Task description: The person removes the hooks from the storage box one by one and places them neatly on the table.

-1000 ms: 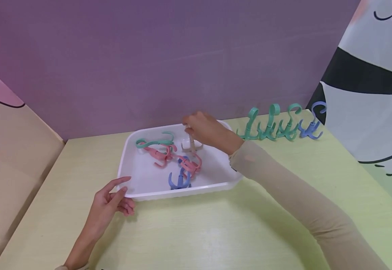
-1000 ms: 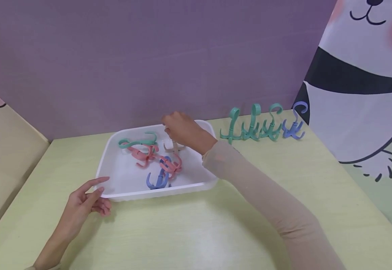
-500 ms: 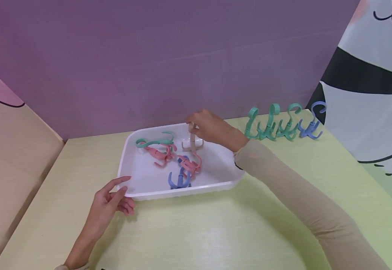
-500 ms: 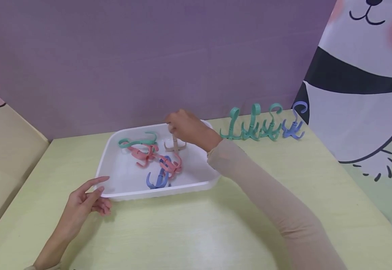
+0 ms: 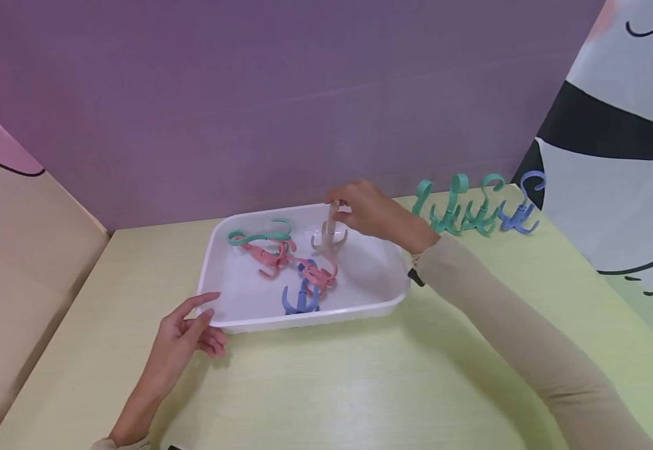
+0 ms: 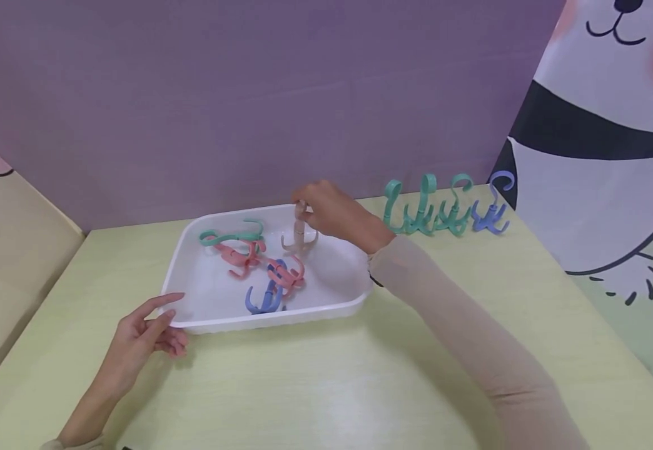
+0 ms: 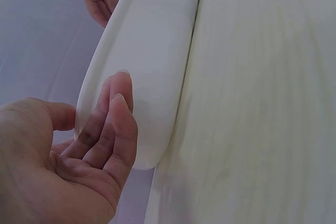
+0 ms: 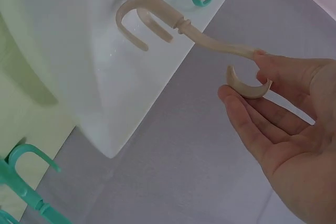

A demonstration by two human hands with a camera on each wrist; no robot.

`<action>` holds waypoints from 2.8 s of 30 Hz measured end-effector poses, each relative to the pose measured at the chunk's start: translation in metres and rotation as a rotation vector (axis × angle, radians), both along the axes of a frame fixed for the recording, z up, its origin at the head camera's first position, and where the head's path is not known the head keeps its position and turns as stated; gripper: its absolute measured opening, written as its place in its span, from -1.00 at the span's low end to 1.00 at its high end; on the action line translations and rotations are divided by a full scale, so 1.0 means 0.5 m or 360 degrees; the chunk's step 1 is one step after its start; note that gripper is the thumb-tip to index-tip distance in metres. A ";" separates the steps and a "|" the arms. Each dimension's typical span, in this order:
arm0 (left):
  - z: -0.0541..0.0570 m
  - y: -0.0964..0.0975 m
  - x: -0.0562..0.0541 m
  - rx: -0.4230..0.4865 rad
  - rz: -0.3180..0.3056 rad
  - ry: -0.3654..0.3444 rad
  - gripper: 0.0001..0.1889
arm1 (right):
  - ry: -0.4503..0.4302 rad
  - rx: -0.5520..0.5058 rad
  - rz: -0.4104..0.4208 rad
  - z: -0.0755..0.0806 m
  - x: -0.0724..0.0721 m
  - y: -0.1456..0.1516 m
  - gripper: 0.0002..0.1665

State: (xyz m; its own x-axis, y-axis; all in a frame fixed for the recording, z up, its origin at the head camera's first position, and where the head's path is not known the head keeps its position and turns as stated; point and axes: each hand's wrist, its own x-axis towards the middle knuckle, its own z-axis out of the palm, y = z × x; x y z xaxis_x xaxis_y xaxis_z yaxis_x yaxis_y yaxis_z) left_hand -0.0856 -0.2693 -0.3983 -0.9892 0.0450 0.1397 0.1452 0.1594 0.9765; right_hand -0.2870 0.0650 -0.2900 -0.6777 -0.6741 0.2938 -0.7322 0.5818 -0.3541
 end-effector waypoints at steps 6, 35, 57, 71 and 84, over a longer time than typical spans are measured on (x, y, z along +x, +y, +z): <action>-0.002 0.000 0.001 0.0007 0.0000 -0.0010 -0.57 | 0.0046 -0.0009 -0.0002 0.003 0.011 0.013 -0.65; 0.000 -0.001 0.005 0.0003 -0.0003 -0.0003 -0.59 | 0.0348 -0.0444 -0.0059 0.026 0.087 0.107 -0.57; 0.001 0.004 0.006 0.0012 0.0001 -0.0007 -0.59 | 0.0570 -0.0554 -0.0097 0.044 0.132 0.167 -0.50; -0.005 0.002 0.012 0.0002 0.0026 -0.0060 -0.55 | 0.0607 -0.0560 -0.0167 0.032 0.138 0.203 -0.55; 0.012 0.002 0.008 -0.0020 0.0000 -0.0012 -0.56 | 0.0697 -0.0552 -0.0226 0.039 0.126 0.236 -0.56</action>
State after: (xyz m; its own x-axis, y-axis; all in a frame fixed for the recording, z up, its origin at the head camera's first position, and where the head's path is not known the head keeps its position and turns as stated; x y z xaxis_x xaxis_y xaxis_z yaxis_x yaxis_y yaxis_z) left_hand -0.0814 -0.2681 -0.3921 -0.9902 0.0466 0.1314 0.1376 0.1719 0.9755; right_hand -0.2242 0.1828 -0.2704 -0.5199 -0.3993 0.7552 -0.7767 0.5889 -0.2233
